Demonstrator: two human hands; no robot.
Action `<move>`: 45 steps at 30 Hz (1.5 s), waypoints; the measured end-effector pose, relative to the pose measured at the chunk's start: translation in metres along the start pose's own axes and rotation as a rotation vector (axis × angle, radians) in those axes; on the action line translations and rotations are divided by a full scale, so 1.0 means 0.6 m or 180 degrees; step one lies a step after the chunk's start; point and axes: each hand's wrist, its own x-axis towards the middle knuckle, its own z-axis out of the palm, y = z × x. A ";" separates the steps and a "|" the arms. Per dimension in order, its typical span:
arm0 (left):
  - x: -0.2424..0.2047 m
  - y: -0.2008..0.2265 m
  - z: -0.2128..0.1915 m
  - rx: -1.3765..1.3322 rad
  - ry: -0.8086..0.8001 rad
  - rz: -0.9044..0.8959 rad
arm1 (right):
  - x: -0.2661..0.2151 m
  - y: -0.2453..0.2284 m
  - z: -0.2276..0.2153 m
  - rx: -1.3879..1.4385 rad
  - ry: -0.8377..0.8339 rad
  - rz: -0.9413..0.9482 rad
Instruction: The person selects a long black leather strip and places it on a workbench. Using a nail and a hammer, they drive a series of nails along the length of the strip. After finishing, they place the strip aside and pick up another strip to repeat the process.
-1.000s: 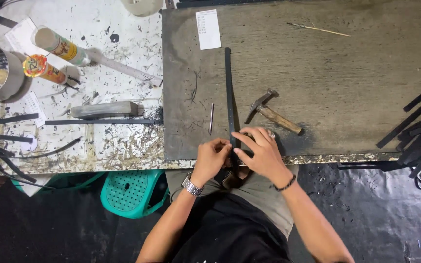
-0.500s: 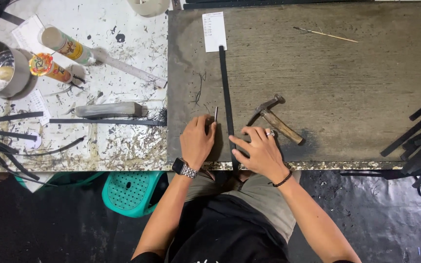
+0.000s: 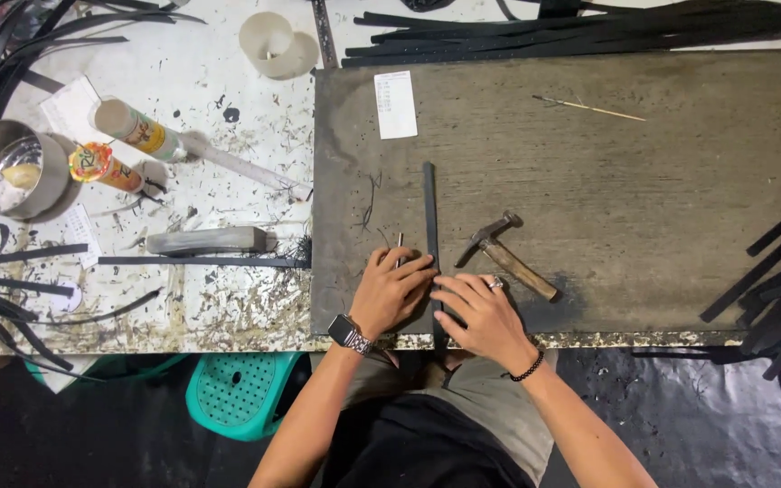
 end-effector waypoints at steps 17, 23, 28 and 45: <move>-0.011 0.003 -0.003 -0.0153 0.0052 -0.0007 | -0.004 0.003 -0.001 0.0513 0.0277 0.0153; -0.008 0.003 -0.014 -0.0102 -0.0269 -0.0165 | 0.000 -0.010 -0.006 0.0267 0.0281 -0.0126; -0.008 0.006 -0.019 -0.0043 -0.0389 -0.0090 | -0.015 0.005 0.015 0.0418 0.0342 -0.0041; -0.014 0.009 -0.031 -0.0296 -0.0254 -0.0525 | -0.002 -0.008 0.002 -0.0055 0.0001 0.0375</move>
